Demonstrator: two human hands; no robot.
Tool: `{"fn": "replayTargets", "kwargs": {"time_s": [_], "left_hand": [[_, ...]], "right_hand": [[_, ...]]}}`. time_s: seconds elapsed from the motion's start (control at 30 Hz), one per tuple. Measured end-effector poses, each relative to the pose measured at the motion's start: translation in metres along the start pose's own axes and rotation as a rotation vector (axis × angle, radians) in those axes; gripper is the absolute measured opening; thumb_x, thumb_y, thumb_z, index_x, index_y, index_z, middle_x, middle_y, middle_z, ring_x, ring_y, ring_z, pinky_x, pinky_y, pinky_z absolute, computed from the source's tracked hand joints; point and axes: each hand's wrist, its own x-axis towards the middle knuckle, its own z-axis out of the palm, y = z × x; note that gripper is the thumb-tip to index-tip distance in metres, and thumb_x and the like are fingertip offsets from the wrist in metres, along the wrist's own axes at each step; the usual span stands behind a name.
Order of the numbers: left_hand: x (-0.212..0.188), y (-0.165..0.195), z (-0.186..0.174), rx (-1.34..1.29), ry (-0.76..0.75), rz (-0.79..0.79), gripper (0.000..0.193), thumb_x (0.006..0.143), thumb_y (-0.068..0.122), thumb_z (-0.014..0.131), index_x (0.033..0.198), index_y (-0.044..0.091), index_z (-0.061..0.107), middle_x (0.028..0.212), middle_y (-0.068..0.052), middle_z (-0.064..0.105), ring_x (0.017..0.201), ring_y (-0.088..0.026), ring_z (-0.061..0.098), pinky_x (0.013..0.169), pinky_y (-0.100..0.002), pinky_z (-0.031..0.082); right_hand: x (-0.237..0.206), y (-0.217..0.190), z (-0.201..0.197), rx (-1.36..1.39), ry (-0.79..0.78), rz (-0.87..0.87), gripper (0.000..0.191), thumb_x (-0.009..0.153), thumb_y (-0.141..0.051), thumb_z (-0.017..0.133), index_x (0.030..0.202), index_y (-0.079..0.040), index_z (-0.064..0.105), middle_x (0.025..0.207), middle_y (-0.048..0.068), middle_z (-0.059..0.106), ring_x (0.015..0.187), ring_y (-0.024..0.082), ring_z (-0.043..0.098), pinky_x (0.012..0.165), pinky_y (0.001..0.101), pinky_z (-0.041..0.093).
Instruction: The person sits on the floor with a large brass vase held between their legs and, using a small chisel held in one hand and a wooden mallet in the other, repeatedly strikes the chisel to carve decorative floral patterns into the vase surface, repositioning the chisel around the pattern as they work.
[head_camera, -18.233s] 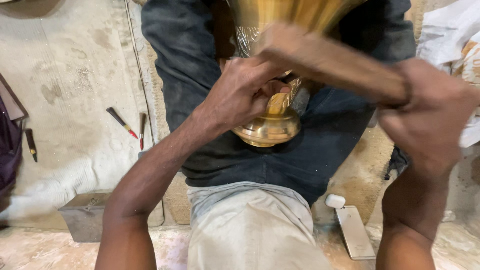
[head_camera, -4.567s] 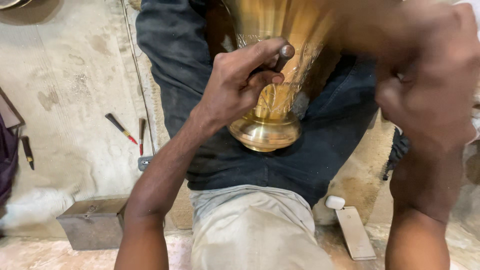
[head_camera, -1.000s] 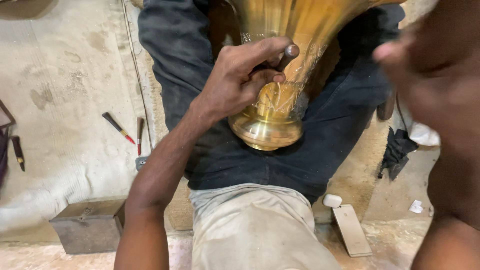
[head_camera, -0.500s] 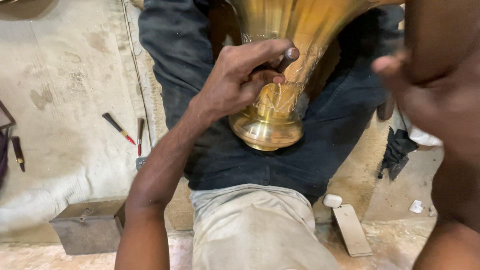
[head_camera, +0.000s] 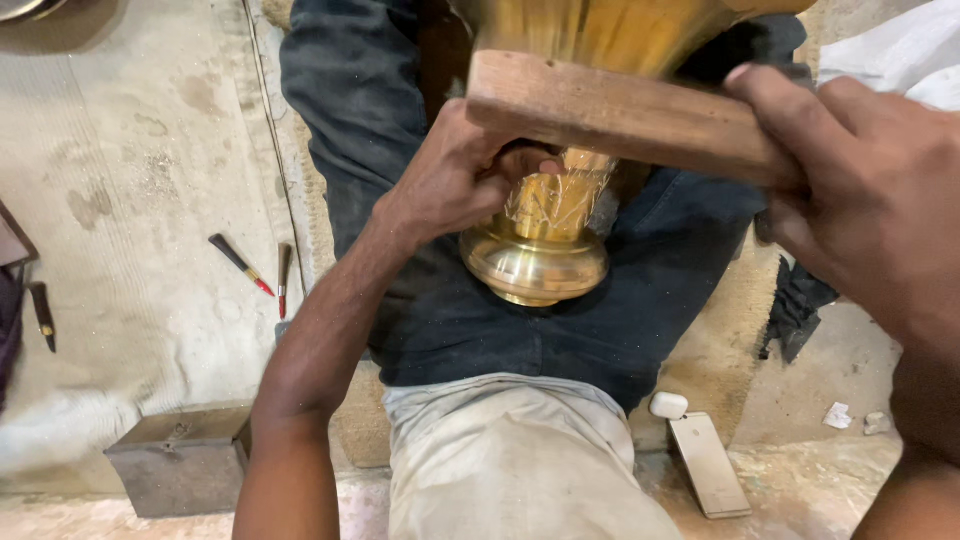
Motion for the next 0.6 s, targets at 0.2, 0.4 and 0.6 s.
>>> {"fn": "replayTargets", "kwargs": {"time_s": [0.2, 0.4, 0.6], "left_hand": [[-0.003, -0.007, 0.002, 0.021, 0.002, 0.082, 0.019, 0.095, -0.001, 0.076, 0.114, 0.002, 0.072, 0.097, -0.008, 0.077, 0.080, -0.017, 0.073, 0.070, -0.032, 0.062], [-0.015, -0.019, -0.001, 0.017, -0.084, 0.020, 0.036, 0.081, -0.013, 0.061, 0.112, 0.003, 0.072, 0.101, -0.011, 0.074, 0.080, -0.020, 0.072, 0.073, -0.033, 0.064], [-0.015, -0.012, 0.001, 0.083, -0.187, -0.161, 0.034, 0.095, -0.010, 0.061, 0.117, 0.012, 0.075, 0.104, -0.005, 0.080, 0.076, -0.012, 0.076, 0.060, -0.027, 0.062]], "right_hand": [[-0.009, 0.002, -0.001, 0.231, 0.048, 0.021, 0.082, 0.073, -0.009, 0.085, 0.148, -0.006, 0.052, 0.087, 0.017, 0.064, 0.067, 0.026, 0.067, 0.060, 0.0381, 0.056], [-0.032, 0.005, 0.021, 0.128, 0.060, 0.010, 0.082, 0.073, -0.009, 0.089, 0.147, -0.007, 0.054, 0.078, 0.015, 0.062, 0.063, 0.025, 0.063, 0.058, 0.0396, 0.054], [-0.040, 0.031, 0.067, 0.631, 0.238, 0.206, 0.058, 0.099, -0.013, 0.084, 0.142, 0.005, 0.050, 0.099, 0.021, 0.067, 0.084, 0.023, 0.071, 0.068, 0.0328, 0.060]]}}
